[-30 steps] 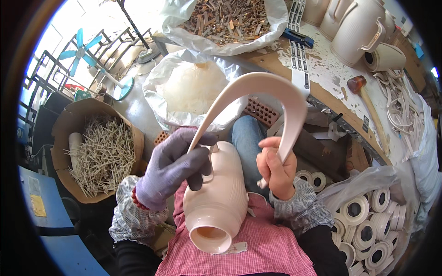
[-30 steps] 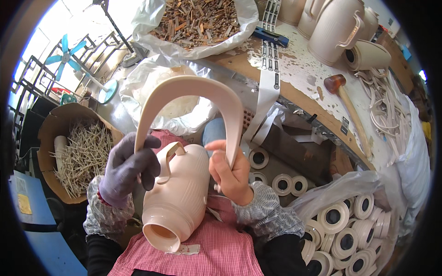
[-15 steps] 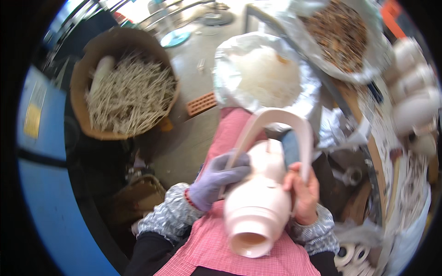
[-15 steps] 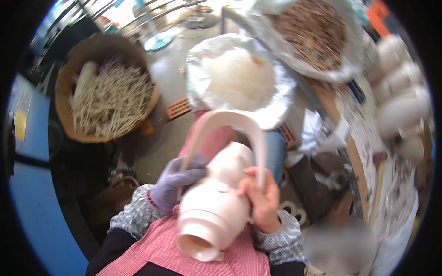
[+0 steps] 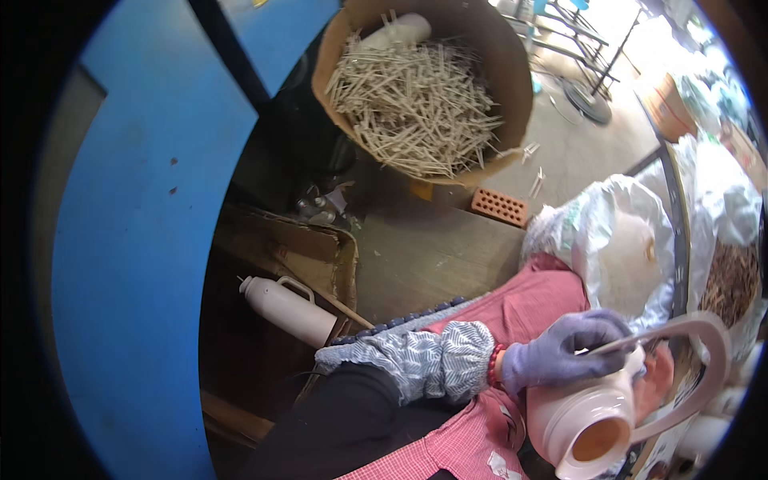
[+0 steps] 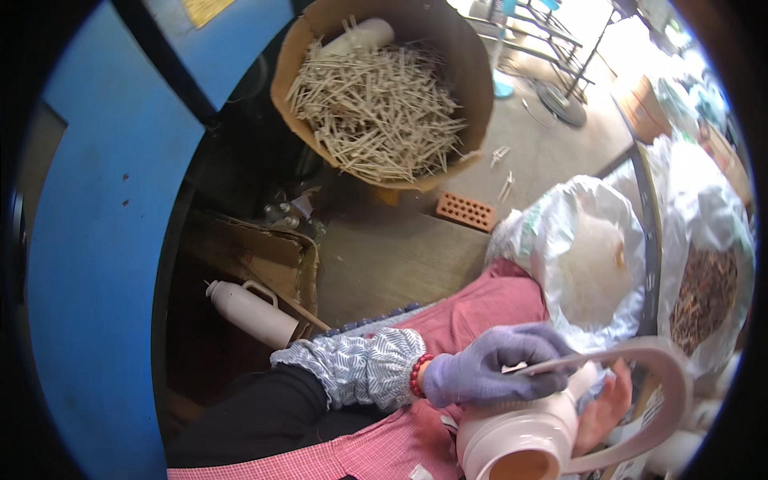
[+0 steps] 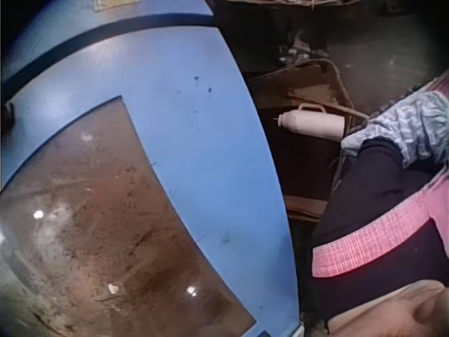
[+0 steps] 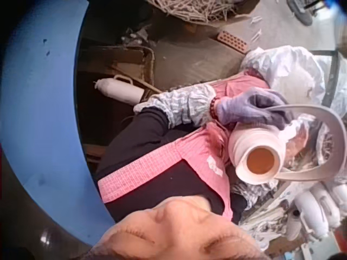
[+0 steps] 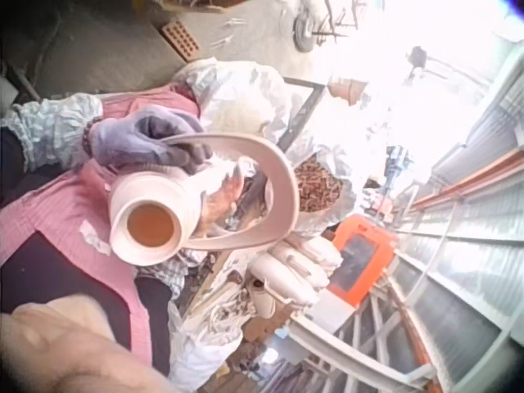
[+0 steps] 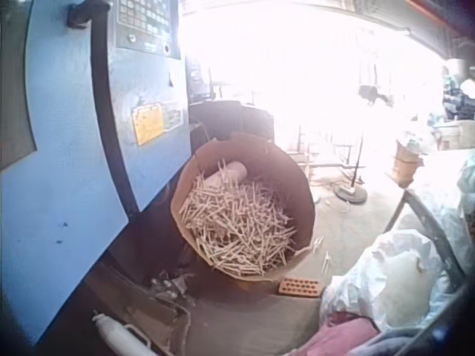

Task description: The person assembles a beige thermos by inserting a wooden stopper, attaching a handle, and securing a base ring. They repeatedly pick up the thermos, insert components, and place the finished unit aside.

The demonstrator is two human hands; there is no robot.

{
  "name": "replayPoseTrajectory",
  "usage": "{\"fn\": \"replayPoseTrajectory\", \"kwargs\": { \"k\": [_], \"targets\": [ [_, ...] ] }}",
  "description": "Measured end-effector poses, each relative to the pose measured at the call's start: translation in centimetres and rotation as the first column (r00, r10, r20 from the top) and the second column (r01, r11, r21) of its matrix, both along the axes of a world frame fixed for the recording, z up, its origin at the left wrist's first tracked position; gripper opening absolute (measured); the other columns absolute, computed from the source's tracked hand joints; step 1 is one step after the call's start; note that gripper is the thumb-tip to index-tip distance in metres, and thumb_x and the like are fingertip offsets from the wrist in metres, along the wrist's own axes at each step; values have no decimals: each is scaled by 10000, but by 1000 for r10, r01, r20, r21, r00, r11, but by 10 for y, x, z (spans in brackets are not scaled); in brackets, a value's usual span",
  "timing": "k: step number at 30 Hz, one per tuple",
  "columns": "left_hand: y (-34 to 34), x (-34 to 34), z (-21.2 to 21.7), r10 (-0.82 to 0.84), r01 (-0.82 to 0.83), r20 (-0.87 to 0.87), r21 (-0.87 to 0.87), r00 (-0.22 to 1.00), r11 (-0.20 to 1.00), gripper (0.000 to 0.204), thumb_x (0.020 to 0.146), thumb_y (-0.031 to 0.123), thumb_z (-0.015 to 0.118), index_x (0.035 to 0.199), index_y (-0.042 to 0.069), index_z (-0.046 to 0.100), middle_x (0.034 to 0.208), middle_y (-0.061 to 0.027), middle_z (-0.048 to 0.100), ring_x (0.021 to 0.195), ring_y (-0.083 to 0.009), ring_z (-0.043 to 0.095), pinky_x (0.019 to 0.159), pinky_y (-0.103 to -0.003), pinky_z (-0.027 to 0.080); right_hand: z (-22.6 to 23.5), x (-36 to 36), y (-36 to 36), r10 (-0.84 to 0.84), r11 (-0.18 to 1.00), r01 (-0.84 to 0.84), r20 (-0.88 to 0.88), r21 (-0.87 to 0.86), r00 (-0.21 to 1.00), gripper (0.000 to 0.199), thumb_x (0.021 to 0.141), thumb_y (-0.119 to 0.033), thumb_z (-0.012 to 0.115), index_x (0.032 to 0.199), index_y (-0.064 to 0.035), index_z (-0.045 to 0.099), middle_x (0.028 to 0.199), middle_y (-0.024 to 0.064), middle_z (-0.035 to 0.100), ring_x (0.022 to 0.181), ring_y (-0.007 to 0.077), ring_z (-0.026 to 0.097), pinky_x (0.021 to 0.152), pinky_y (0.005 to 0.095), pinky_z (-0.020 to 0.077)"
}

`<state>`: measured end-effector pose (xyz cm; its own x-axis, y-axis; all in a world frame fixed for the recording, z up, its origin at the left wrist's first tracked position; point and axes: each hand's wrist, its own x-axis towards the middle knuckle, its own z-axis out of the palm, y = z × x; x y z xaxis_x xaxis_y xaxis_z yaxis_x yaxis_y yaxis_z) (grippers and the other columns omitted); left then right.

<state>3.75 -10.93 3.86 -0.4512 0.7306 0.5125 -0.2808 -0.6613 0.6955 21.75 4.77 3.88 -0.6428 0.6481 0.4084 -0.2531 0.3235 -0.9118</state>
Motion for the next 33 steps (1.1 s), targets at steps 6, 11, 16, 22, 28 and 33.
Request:
{"fn": "replayPoseTrajectory", "kwargs": {
  "k": [6, 11, 16, 22, 28, 33],
  "targets": [
    [-52, -79, -9, -47, 57, 176, -52, 983, 997, 276, 934, 136, 601, 1178, 6, 605, 1240, -109, 560, 1175, -202, 516, 1017, -345, 391, -1, -75, 47, 146, 981, -77, 418, -176, 897, 336, 778, -72, 679, 1092, 4, 588, 822, 12, 628, 697, 90, 581, 614, 213, 457],
    [-166, -188, -119, 370, -447, -277, -715, 887, 538, 329, 918, 168, 614, 1214, 34, 567, 1258, -106, 545, 1181, -218, 512, 1015, -366, 395, 52, -77, 37, -89, 992, 115, 385, -46, 919, 234, 873, -131, 629, 1077, -37, 565, 787, -26, 563, 635, 59, 517, 557, 206, 410],
    [-245, -235, -219, 313, -653, -604, -754, 733, 72, 389, 902, 201, 627, 1251, 62, 528, 1277, -103, 530, 1187, -234, 507, 1013, -388, 398, 77, -30, 103, -251, 942, 221, -94, -254, 963, 123, 951, -201, 614, 979, -102, 547, 714, -7, 532, 603, 97, 511, 551, 251, 440],
    [-258, -248, -265, 80, -717, -727, -687, 682, -120, 466, 882, 240, 643, 1295, 95, 482, 1299, -99, 512, 1195, -253, 501, 1010, -413, 402, 138, 111, 123, -767, 615, 787, -191, 50, 612, 167, 932, -227, 636, 952, -84, 552, 755, 11, 577, 641, 104, 549, 579, 250, 455],
    [-319, -218, -306, -60, -721, -777, -548, 626, -425, 547, 863, 278, 659, 1339, 128, 436, 1321, -95, 494, 1202, -272, 495, 1007, -439, 406, 107, 220, 183, -957, 130, 990, -257, 46, 138, 328, 922, -143, 632, 1124, -3, 415, 883, 84, 606, 738, 148, 622, 627, 270, 521],
    [-443, -143, -354, -18, -487, -747, -414, 664, -769, 616, 847, 311, 673, 1375, 156, 398, 1339, -92, 479, 1208, -287, 491, 1005, -460, 410, 84, 253, 267, -929, -275, 598, -48, 753, -367, 290, 906, -187, 604, 1032, 55, 504, 959, 176, 615, 752, 298, 654, 648, 391, 550]
  ]
}}
